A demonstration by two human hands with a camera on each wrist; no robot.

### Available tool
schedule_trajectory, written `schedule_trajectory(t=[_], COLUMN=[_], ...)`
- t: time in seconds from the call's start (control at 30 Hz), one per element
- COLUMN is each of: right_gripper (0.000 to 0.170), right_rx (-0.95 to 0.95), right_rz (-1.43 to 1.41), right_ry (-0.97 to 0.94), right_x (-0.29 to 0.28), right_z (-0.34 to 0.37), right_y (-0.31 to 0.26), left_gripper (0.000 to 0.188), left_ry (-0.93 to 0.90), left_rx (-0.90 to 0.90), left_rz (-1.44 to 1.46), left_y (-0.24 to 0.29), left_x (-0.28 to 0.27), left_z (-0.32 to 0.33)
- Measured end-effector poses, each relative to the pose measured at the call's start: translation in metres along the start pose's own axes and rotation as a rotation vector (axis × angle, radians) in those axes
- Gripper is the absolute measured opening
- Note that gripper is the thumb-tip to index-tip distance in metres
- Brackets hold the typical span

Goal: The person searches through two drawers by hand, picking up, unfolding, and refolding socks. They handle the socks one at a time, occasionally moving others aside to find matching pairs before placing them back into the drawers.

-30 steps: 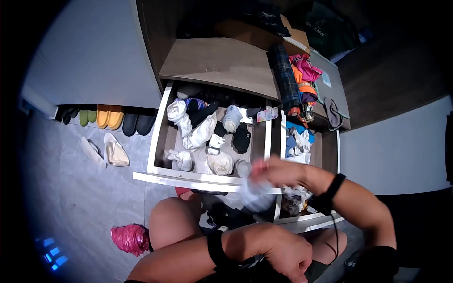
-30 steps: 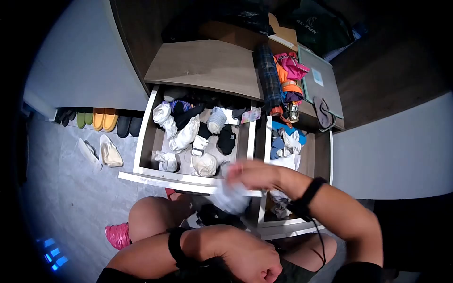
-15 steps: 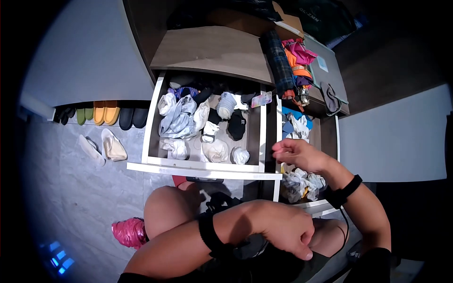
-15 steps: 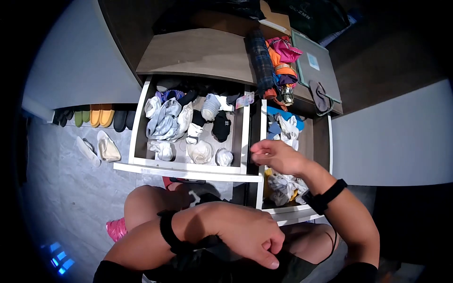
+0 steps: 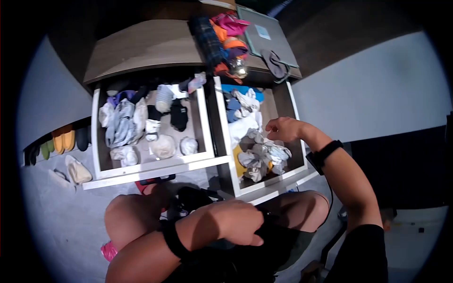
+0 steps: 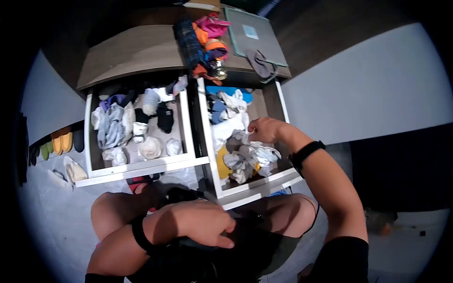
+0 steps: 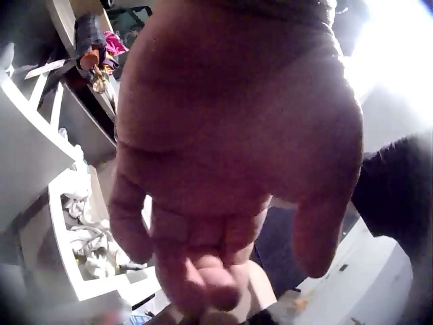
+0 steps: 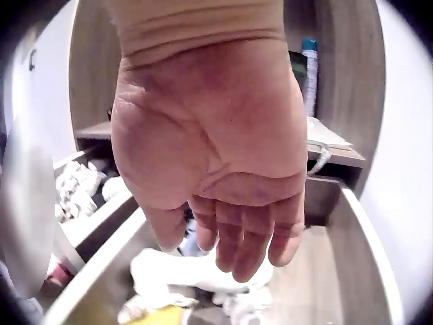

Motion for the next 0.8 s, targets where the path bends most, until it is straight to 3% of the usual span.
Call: schedule_trajectory(t=[0.03, 0.13, 0.2, 0.37, 0.47, 0.57, 0.6, 0.7, 0.73, 0.8], right_gripper=[0.049, 0.048, 0.052, 0.060, 0.067, 0.059, 0.045, 0.031, 0.028, 0.026], right_rx=[0.071, 0.157, 0.168, 0.040, -0.041, -0.049, -0.087, -0.072, -0.094, -0.224], right_rz=[0.036, 0.168, 0.226, 0.078, 0.035, 0.034, -0.032, 0.029, -0.001, -0.139], right_ry=[-0.021, -0.061, -0.055, 0.309, 0.415, 0.156, 0.267, 0.161, 0.210, 0.222], right_x=[0.009, 0.029, 0.037, 0.018, 0.038, 0.059, 0.054, 0.052, 0.039, 0.016], right_z=[-0.008, -0.022, -0.030, -0.066, -0.092, -0.107, -0.103, -0.092, -0.071, -0.038], right_y=[0.018, 0.048, 0.061, 0.048, 0.032, 0.033, 0.037, 0.057, 0.059, 0.062], left_gripper=[0.040, 0.044, 0.045, 0.046, 0.045, 0.045, 0.045, 0.045, 0.045, 0.046], left_ry=[-0.044, 0.190, 0.187, 0.132, 0.118, 0.101, 0.086, 0.078, 0.083, 0.112], left_rx=[-0.039, -0.016, -0.061, -0.099, -0.078, -0.087, -0.105, -0.156, -0.170, -0.197], left_rz=[-0.053, -0.109, -0.103, -0.093, -0.067, -0.016, -0.004, 0.020, 0.026, 0.044], left_y=[-0.004, -0.010, -0.016, -0.020, -0.022, -0.025, -0.025, -0.030, -0.032, -0.033], left_x=[0.008, 0.003, -0.004, -0.015, -0.018, -0.022, -0.025, -0.030, -0.032, -0.040], left_z=[-0.003, -0.009, -0.017, -0.034, -0.045, -0.054, -0.056, -0.061, -0.062, -0.060])
Point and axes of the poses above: each hand's wrist, its own z-axis away from the middle knuckle, its own x-axis out of the palm, y = z × x, the point moved 8 cm from there along -z, towards the middle knuckle, and after that the axes turned 6 degrees about -y, right-handed, at the moved point
